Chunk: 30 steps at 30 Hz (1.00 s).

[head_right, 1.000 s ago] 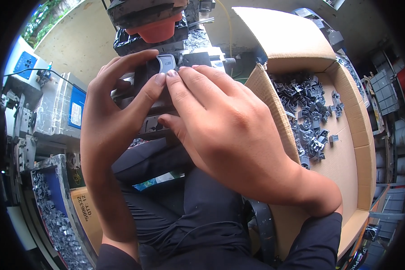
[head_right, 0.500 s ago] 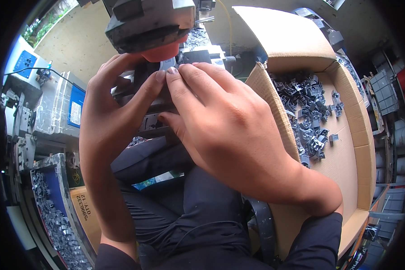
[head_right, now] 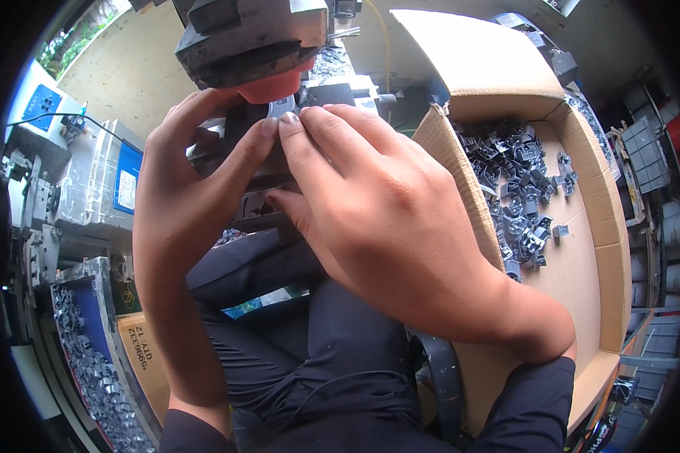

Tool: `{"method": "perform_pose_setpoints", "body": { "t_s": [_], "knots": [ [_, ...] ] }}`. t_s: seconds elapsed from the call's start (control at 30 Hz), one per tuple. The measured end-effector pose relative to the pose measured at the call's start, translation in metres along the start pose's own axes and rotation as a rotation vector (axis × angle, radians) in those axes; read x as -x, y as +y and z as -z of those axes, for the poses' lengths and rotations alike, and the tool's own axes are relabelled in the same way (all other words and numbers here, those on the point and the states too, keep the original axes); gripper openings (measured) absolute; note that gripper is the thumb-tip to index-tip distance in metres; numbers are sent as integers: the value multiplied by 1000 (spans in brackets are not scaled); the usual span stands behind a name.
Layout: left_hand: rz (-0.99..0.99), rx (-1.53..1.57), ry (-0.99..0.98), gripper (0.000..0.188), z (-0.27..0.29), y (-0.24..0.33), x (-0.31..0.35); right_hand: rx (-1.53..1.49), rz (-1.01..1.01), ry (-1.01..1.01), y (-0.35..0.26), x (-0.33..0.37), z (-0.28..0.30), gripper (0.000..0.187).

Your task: Manual assembly of small plastic parts on a production line or workshop bench.

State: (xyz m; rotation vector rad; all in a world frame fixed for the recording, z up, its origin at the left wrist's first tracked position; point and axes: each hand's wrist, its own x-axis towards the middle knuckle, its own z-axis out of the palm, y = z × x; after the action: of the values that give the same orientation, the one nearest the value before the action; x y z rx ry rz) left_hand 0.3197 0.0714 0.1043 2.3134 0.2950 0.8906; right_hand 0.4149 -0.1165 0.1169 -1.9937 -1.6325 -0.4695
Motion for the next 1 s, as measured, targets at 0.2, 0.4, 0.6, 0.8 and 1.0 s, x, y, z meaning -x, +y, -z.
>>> {"method": "perform_pose_setpoints", "body": {
  "t_s": [0.2, 0.4, 0.6, 0.8, 1.0],
  "knots": [
    [3, -49, 18, 52, 0, -1, 1, -1, 4, 2, 0, 0, 0, 51],
    [15, -33, 12, 49, 0, -1, 1, 10, 3, -5, -1, -1, 1, 52],
    [28, 22, -19, 44, 0, 0, 0, 29, -23, -34, -5, 1, 3, 57],
    [27, 2, -37, 44, 1, 0, -2, 11, -35, -18, -5, 3, 3, 59],
    [58, 0, -49, 45, 2, 3, -1, 16, -22, -5, -5, 4, 3, 60]
  ]
}}
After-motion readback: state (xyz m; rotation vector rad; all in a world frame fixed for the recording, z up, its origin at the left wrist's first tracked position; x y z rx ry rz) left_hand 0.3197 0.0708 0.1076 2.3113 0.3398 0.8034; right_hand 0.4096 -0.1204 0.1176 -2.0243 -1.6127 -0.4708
